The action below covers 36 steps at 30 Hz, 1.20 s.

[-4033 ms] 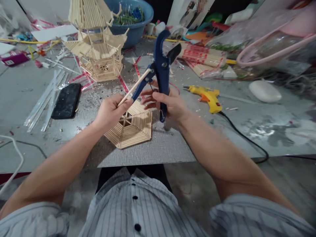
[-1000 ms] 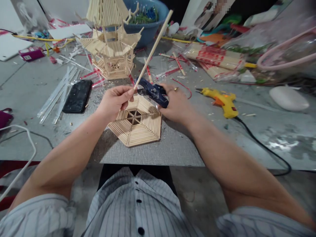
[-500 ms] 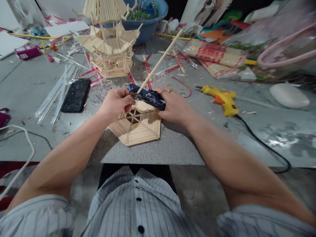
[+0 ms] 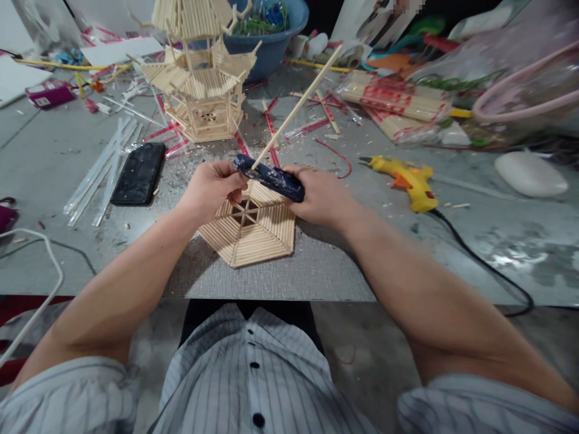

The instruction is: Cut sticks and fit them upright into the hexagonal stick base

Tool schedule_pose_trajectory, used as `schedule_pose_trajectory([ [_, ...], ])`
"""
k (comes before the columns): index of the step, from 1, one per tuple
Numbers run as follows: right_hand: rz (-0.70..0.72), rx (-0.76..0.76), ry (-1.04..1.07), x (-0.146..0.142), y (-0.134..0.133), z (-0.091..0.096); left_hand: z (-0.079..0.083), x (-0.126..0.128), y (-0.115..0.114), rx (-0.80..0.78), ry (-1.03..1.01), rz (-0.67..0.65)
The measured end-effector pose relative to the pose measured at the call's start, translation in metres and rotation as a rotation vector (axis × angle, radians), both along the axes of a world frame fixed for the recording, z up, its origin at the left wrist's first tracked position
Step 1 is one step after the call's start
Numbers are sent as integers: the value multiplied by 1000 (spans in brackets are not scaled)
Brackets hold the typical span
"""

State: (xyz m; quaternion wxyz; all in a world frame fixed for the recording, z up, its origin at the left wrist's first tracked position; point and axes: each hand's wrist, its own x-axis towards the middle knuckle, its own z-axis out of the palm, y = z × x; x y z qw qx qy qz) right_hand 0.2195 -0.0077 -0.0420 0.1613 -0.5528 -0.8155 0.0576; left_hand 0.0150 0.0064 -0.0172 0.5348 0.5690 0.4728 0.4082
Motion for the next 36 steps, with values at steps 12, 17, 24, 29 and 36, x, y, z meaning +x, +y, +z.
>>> schedule_pose_trajectory([
  [12, -60, -96, -78, -3, -8, 15, -2, 2, 1, 26, 18, 40],
  [17, -101, -134, -107, -8, -7, 18, -4, 2, 3, 27, 51, 67],
  [24, -111, -208, -125, -11, 5, 25, -5, 0, 5, 85, 140, 31],
  [29, -93, -314, -68, -11, 15, 31, -11, -2, 15, 307, 416, 86],
  [36, -134, -532, 49, -9, 30, 31, -9, 2, 24, 470, 809, 105],
])
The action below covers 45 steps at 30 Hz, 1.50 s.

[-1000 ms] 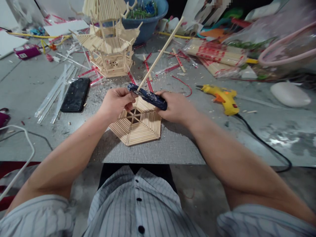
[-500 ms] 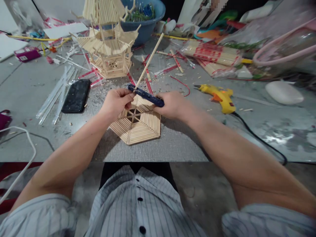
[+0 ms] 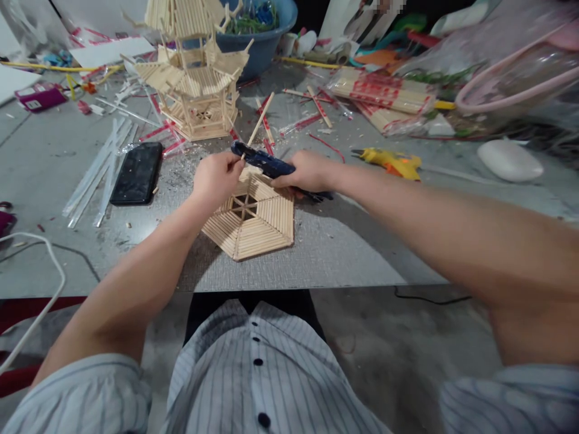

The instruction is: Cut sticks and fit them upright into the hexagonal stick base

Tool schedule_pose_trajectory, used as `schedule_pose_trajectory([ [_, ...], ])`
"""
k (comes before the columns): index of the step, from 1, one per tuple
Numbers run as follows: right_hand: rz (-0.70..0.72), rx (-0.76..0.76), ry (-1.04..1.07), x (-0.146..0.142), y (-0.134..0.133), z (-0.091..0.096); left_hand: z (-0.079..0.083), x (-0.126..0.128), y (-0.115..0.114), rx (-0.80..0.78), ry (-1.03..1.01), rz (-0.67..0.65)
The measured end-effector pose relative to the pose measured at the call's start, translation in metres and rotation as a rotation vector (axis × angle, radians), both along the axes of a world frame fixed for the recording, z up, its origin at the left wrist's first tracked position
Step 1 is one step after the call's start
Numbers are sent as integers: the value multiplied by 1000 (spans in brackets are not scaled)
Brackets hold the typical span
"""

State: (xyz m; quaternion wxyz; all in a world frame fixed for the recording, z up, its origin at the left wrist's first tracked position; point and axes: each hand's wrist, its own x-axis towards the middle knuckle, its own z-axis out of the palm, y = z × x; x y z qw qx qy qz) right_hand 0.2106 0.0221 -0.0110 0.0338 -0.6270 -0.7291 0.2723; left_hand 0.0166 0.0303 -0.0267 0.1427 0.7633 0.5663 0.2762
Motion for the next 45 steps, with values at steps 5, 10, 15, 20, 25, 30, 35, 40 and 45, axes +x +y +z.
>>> schedule_pose_trajectory([
  [5, -5, -97, 163, 6, 10, -8, 1, 3, 2, -32, 59, 50],
  [10, -14, -157, 161, 5, 14, -12, -2, 4, 5, -77, 56, 88],
  [15, 17, -174, 178, 2, 14, -13, -4, 4, 7, -106, 61, 94],
  [20, -40, -169, 184, -1, 13, -12, -3, 4, 9, -112, 76, 101],
  [25, -30, -171, 144, -3, 13, -9, -3, 4, 10, -119, 79, 106],
  [30, -11, -179, 187, -2, 17, -13, -4, 3, 12, -133, 92, 111],
  [35, 51, -162, 219, 2, 22, -19, -5, 3, 13, -139, 80, 124],
  [40, -28, -166, 170, -1, 19, -15, -2, 4, 12, -139, 95, 129],
  [45, -25, -150, 174, -3, 16, -11, -5, 3, 14, -128, 76, 124],
])
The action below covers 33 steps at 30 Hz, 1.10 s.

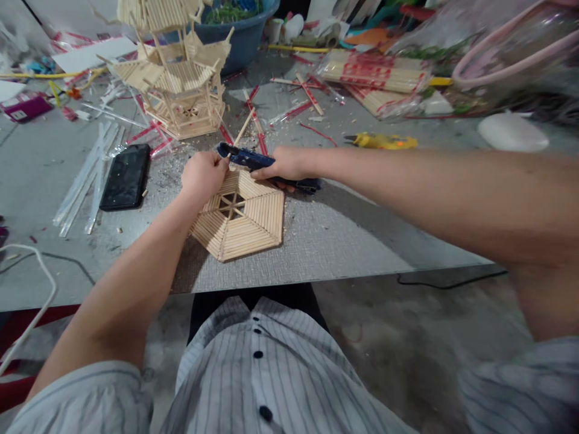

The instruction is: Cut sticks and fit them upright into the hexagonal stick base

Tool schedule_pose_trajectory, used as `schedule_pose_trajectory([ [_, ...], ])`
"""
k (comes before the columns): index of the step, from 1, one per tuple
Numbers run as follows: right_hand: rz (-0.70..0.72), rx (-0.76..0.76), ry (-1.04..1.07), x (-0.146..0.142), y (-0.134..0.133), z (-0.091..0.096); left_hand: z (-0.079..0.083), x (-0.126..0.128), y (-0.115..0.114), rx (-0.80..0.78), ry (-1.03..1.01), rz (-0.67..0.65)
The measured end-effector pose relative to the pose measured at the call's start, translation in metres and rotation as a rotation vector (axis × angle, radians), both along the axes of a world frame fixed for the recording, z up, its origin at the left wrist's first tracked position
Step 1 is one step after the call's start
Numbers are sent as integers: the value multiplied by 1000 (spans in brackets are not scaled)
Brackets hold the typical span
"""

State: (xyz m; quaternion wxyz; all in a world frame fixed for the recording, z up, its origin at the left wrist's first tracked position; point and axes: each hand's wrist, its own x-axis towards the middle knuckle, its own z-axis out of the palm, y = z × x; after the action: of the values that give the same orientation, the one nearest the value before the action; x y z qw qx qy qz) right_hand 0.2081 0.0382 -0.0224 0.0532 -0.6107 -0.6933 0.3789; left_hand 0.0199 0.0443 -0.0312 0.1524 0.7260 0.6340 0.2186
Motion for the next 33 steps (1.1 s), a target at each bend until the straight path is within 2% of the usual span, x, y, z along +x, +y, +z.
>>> schedule_pose_trajectory([
  [11, -13, -49, 42, 5, 2, 0, 1, 0, -1, -5, -37, 21],
  [15, 0, 48, -5, 10, 3, 7, 0, 0, -3, 17, -41, 24],
  [17, 38, 5, -1, 9, 2, 10, 0, 0, -4, 14, -40, 23],
  [19, 40, -123, 25, 6, 0, 12, 0, 1, -5, 13, -32, 23],
  [21, -6, -209, 51, 3, -3, 12, 0, 1, -6, 23, 0, 15],
  [26, -73, -179, 111, 1, -3, 6, 2, 1, -8, 30, 109, -41],
  [33, -202, -250, 96, 21, 8, 4, -1, -2, -11, 64, 192, -101],
])
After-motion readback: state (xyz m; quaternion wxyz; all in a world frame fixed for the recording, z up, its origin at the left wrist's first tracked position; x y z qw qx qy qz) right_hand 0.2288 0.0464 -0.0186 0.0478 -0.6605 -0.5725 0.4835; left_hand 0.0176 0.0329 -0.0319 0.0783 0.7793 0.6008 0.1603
